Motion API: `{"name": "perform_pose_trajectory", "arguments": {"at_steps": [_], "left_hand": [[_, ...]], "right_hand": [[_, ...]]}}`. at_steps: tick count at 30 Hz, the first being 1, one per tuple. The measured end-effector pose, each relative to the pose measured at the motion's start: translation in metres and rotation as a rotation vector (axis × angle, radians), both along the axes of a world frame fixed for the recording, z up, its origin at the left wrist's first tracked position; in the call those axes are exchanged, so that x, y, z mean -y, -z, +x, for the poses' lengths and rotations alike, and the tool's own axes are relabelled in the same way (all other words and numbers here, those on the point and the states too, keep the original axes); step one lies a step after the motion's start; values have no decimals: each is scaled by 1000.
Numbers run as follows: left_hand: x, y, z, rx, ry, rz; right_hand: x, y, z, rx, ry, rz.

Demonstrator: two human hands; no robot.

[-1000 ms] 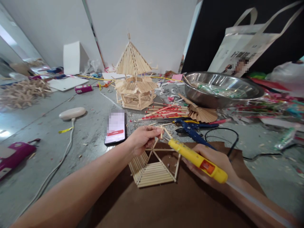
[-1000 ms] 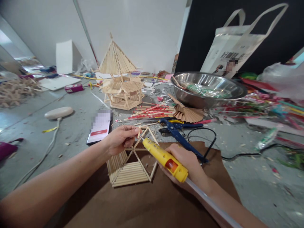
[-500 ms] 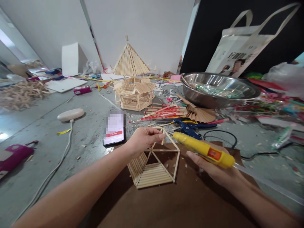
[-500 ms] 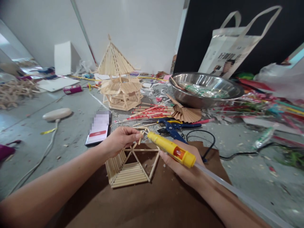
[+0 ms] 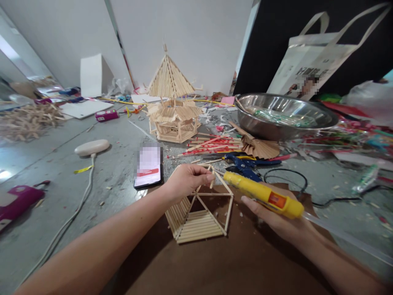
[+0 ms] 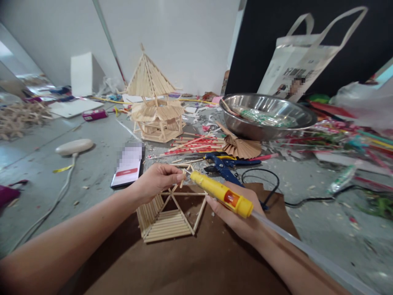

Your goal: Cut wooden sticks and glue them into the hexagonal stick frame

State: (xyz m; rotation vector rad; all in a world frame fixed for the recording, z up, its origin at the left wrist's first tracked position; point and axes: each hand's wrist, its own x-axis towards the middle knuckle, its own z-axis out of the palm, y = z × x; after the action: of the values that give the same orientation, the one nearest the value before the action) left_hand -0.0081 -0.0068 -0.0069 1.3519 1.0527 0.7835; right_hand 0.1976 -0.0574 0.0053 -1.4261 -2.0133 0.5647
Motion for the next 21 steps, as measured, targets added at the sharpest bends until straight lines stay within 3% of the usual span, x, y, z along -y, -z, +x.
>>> {"name": "perform_pose_trajectory", "arguments": {"at_steps": [21], "left_hand": [[-4, -3, -3, -30, -21, 52]], "right_hand": [[-1, 5, 5, -47, 54, -49]]}}
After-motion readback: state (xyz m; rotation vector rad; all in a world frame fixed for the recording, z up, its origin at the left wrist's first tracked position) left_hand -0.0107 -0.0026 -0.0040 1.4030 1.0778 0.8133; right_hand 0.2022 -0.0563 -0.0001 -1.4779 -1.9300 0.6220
